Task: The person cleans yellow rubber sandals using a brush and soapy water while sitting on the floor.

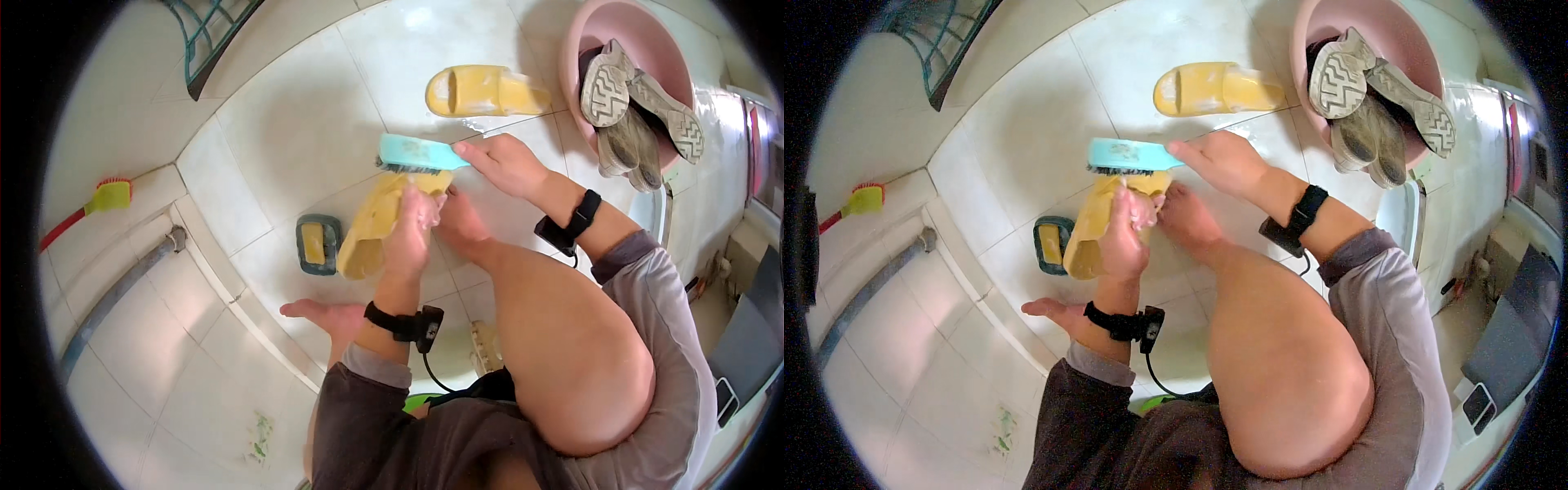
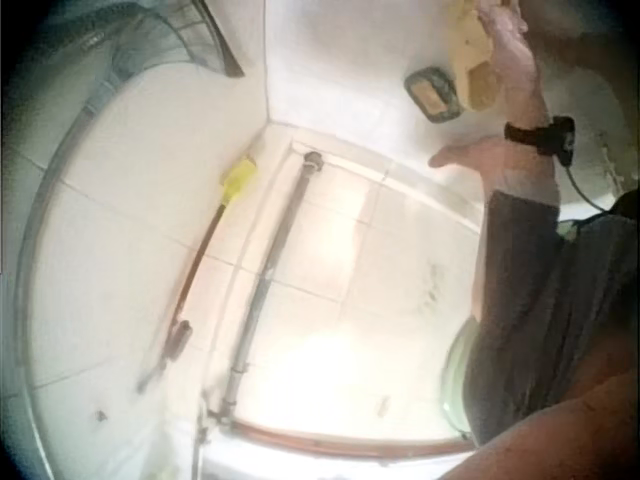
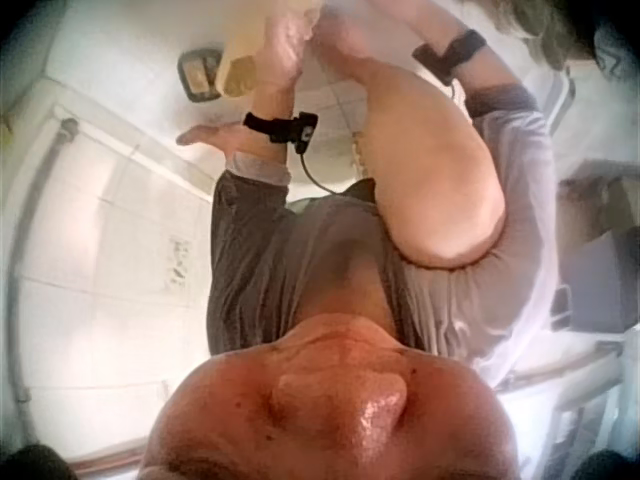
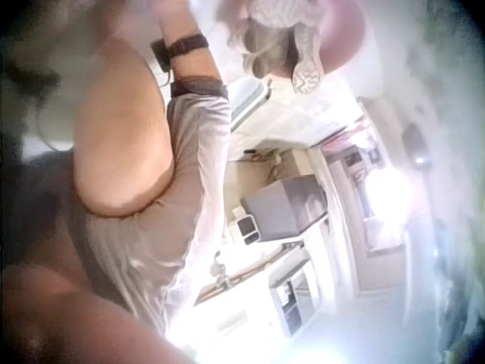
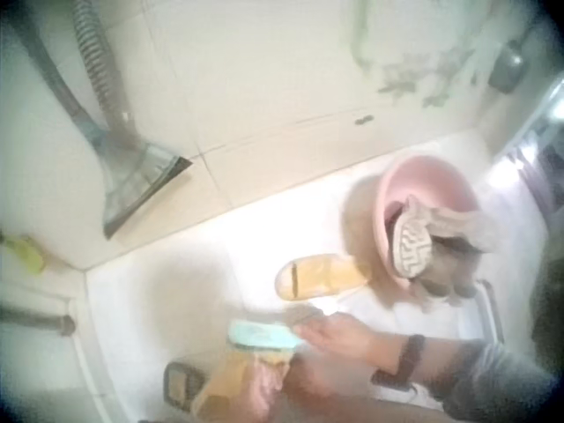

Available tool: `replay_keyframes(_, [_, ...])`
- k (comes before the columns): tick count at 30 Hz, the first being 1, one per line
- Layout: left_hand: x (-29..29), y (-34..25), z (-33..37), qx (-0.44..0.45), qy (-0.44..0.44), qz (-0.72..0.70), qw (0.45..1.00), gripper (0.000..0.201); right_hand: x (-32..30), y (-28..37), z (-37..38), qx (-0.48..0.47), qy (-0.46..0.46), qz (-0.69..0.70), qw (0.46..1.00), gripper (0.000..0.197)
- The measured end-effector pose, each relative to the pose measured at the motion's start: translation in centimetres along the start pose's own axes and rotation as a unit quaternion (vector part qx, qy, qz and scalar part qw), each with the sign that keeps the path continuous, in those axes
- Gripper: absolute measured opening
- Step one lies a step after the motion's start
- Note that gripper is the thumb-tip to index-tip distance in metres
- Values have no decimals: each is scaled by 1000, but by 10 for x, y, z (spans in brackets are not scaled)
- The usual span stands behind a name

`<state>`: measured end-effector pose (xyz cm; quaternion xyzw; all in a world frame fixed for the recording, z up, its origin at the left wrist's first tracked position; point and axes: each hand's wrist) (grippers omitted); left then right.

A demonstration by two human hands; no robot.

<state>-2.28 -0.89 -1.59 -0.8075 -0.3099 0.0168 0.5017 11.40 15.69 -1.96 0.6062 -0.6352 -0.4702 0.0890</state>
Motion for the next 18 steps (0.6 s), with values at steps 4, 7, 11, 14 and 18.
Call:
replay_keyframes(4, [-24, 10, 8, 27, 5, 32, 999, 34, -10, -13, -10, 13, -11, 11, 1000, 58])
replay_keyframes(7, [-11, 17, 6, -24, 14, 68, 997, 34, -2, 5, -5, -89, -26, -77, 993, 55])
replay_keyframes(11, [-39, 29, 5, -57, -23, 111, 992, 32, -18, -13, -7, -40, -18, -99, 994, 52])
replay_keyframes(14, [-18, 21, 4, -25, -21, 149, 988, 21, -2, -6, -9, -67, -57, -115, 990, 52])
replay_keyframes(18, [-13, 10, 4, 85, -31, 187, 978, 24, -13, 3, -6, -96, -36, -133, 986, 38])
Point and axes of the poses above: each hand's wrist, its own z-axis towards the middle knuckle, its own x-axis out of the palm, y = z × x, and after that the axes turned 5 degrees about -x, right-handed
